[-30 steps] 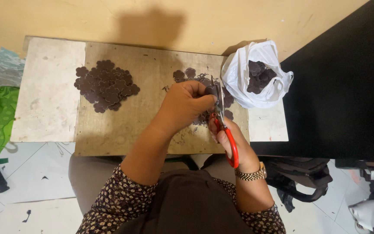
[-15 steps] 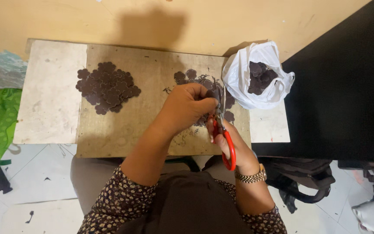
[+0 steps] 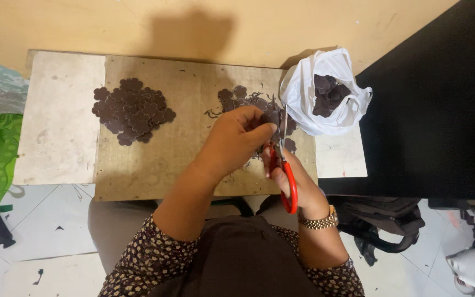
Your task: The person uses red-handled scissors to cut dark brown material into small flower-like shapes. They hold each piece with the left hand and trim the edges with the right, placing finished pieces into a white bag on the table.
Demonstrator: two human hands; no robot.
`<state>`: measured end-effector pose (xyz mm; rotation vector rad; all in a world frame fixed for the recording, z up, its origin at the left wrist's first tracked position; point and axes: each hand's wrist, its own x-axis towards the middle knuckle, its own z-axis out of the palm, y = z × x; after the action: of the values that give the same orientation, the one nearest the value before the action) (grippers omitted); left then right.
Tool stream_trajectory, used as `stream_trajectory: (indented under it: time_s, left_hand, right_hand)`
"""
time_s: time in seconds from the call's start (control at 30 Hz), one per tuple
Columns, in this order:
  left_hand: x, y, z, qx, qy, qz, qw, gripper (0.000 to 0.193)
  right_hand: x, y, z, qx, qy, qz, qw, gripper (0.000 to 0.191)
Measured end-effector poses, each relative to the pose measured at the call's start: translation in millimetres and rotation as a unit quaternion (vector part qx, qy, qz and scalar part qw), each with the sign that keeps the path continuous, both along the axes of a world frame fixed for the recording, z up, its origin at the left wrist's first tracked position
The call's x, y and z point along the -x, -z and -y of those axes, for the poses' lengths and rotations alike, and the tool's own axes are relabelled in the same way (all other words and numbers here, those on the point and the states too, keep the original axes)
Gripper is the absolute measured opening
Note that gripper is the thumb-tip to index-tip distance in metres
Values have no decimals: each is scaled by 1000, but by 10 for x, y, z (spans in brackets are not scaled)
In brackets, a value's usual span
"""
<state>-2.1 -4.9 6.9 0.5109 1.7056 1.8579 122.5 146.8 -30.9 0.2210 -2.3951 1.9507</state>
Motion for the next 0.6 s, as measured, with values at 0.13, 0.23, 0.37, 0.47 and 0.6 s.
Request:
stream_trajectory:
  time_s: [0.13,0.23,0.37,0.47,0.6]
  left_hand:
    - [-11,49,-16,-27,4,-4,1000,10]
    - [33,107,-43,-62,27,60,996,9]
    - [56,166,-87,-95,53,149,983,11]
    - [17,184,-124,-148,46,143,977,14]
    - [12,183,-119,-172,55,190,965,17]
  right_hand:
    - [-25,13,-24,-19,17,16,1000,72]
    - [-31,25,-28,7,11,22,1000,73]
    - [-31,2,6,38,10,15,999,81]
    - [-41,-43,25,68,0,10,998,88]
    - [-71,-56,19,86,-21,12,996,92]
